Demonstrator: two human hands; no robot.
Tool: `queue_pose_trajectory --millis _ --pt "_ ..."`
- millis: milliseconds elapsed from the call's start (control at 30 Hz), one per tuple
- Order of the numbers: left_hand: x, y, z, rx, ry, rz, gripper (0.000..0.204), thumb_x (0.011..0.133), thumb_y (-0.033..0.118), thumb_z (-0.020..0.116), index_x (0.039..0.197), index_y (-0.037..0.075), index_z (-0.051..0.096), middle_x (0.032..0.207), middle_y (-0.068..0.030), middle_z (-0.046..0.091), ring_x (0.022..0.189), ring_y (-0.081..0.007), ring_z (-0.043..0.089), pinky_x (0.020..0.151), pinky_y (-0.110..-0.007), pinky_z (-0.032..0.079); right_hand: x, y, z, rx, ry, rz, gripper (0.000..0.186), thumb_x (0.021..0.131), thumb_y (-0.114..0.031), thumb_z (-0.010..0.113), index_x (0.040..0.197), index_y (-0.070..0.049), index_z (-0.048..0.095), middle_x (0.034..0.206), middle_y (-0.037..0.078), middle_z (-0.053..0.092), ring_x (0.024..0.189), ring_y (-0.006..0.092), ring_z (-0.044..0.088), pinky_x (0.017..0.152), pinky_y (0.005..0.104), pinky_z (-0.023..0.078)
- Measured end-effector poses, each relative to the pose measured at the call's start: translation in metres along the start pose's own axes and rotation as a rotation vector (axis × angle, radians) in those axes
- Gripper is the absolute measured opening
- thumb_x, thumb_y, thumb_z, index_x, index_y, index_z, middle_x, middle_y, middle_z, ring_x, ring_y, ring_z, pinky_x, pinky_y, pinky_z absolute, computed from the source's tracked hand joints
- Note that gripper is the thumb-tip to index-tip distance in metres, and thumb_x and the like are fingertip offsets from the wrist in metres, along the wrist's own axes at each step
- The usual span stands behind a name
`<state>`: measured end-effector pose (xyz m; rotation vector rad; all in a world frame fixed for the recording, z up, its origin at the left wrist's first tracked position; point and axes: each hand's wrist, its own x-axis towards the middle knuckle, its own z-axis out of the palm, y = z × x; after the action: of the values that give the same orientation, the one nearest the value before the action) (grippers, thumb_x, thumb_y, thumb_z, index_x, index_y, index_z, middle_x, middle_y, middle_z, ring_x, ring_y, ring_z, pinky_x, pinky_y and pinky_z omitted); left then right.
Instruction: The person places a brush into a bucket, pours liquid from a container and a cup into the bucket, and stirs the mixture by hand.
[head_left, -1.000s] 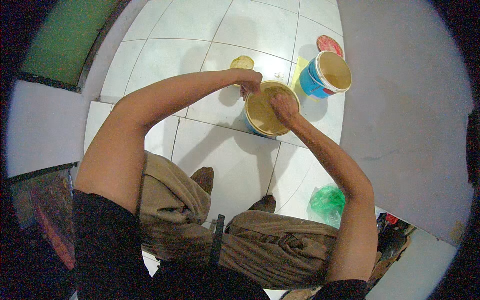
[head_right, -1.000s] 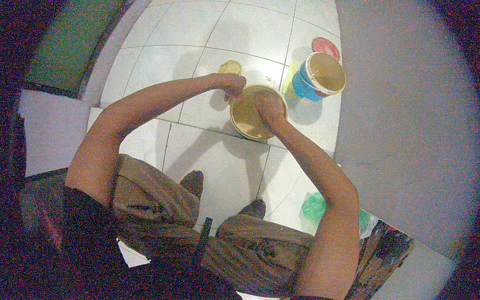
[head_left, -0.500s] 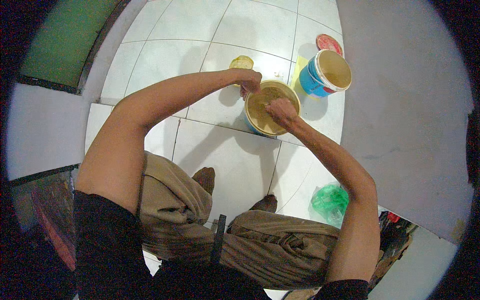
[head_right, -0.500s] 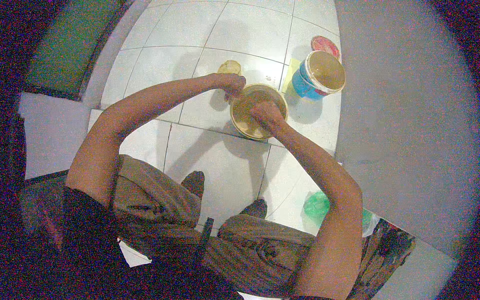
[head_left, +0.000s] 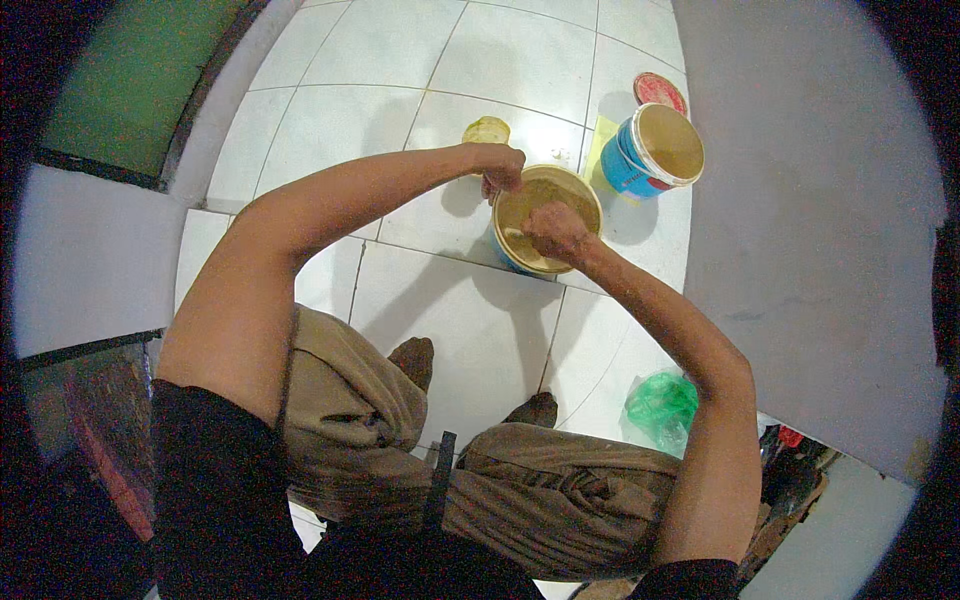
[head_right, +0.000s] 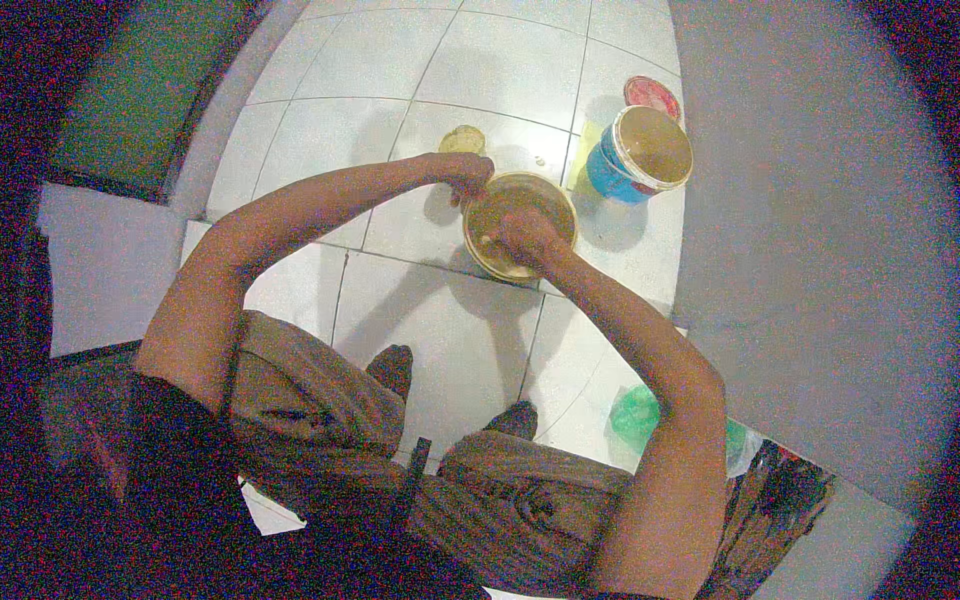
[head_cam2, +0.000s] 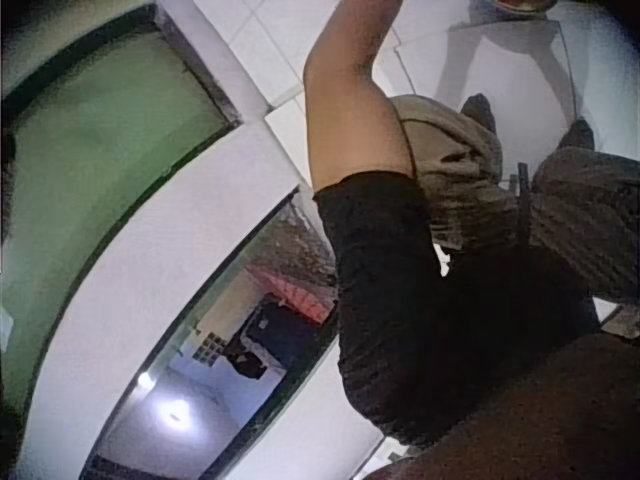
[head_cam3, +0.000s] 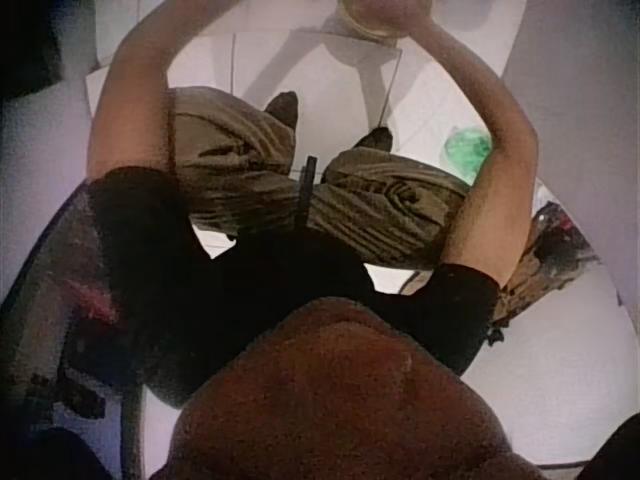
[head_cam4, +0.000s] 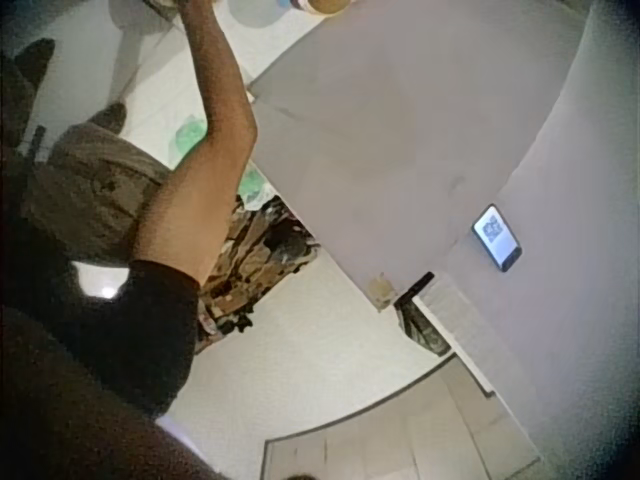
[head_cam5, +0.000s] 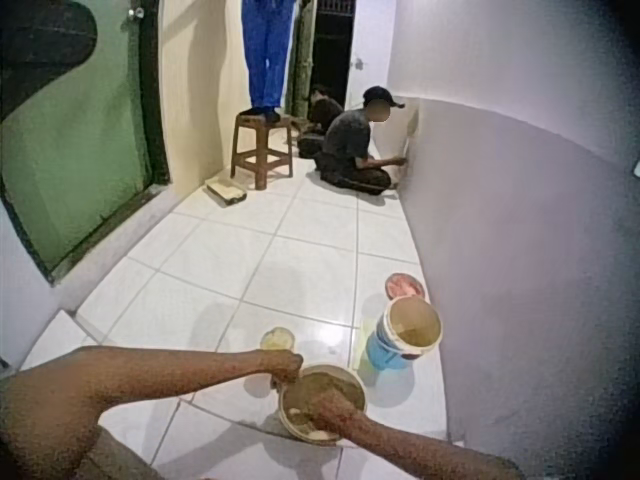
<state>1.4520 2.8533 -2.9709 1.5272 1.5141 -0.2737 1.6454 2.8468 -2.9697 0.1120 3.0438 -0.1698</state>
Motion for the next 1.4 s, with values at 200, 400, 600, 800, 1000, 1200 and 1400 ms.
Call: queue_pose_trajectory --millis 200,400,600,800,1000,1200,1400 --pt "0.003 0.003 0.000 0.104 0.000 0.205 0.024 0.077 0.014 0.051 0.070 -0.005 0.064 0.065 -0.0138 0.064 0.053 -0.0176 0.063 0.049 -0.029 0.053 -0.005 -0.003 0.017 0.001 0.095 -0.016 0.007 0.068 -0.011 0.056 0.067 -0.005 0.061 0.065 0.012 0.061 0.063 0.0282 0.061 0.054 0.0392 0.048" --pt "-0.017 -0.008 0.002 0.114 -0.044 0.134 0.023 0.079 0.013 0.051 0.072 -0.006 0.063 0.067 -0.0147 0.064 0.054 -0.0186 0.063 0.050 -0.029 0.054 0.008 -0.019 -0.018 -0.171 0.071 -0.112 0.007 0.069 -0.012 0.056 0.069 -0.009 0.062 0.068 0.008 0.061 0.065 0.0230 0.061 0.054 0.0359 0.048" --pt "-0.025 -0.010 -0.001 -0.075 -0.063 0.026 0.024 0.079 0.014 0.052 0.076 -0.008 0.062 0.068 -0.0153 0.064 0.056 -0.0193 0.064 0.050 -0.030 0.055 0.010 -0.007 0.002 -0.352 0.099 -0.135 0.010 0.072 -0.013 0.054 0.069 -0.010 0.063 0.075 0.009 0.063 0.071 0.0208 0.062 0.059 0.0324 0.048" --pt "0.006 -0.024 -0.004 0.077 0.126 0.048 0.020 0.064 0.013 0.068 0.063 -0.006 0.062 0.060 -0.0147 0.062 0.049 -0.0197 0.062 0.043 -0.033 0.050 0.011 0.040 0.064 -0.427 0.425 -0.256 0.016 0.077 -0.017 0.049 0.083 -0.009 0.061 0.095 0.014 0.060 0.086 0.0214 0.059 0.072 0.0337 0.047" --pt "0.007 -0.011 -0.015 0.062 0.053 0.064 0.017 0.064 0.011 0.066 0.059 -0.004 0.061 0.060 -0.0126 0.062 0.049 -0.0173 0.061 0.043 -0.032 0.048 0.012 0.037 0.021 -0.463 0.085 -0.074 0.016 0.078 -0.016 0.047 0.083 -0.009 0.061 0.094 0.013 0.059 0.085 0.0232 0.058 0.076 0.0370 0.047" --pt "-0.014 0.010 -0.012 -0.135 0.018 0.034 0.030 0.070 0.019 0.061 0.064 -0.010 0.058 0.061 -0.0160 0.061 0.054 -0.0210 0.063 0.045 -0.033 0.052 -0.007 0.027 0.004 -0.286 -0.007 0.055 0.011 0.073 -0.011 0.053 0.078 -0.009 0.063 0.069 0.010 0.061 0.071 0.0250 0.062 0.061 0.0345 0.050" --pt "-0.019 0.017 -0.018 0.012 0.036 0.092 0.033 0.071 0.024 0.058 0.062 -0.008 0.060 0.059 -0.0144 0.061 0.052 -0.0186 0.062 0.047 -0.033 0.050 -0.006 0.028 0.004 -0.210 -0.133 0.311 0.011 0.074 -0.010 0.054 0.075 -0.011 0.065 0.071 0.009 0.063 0.070 0.0214 0.063 0.058 0.0322 0.051"
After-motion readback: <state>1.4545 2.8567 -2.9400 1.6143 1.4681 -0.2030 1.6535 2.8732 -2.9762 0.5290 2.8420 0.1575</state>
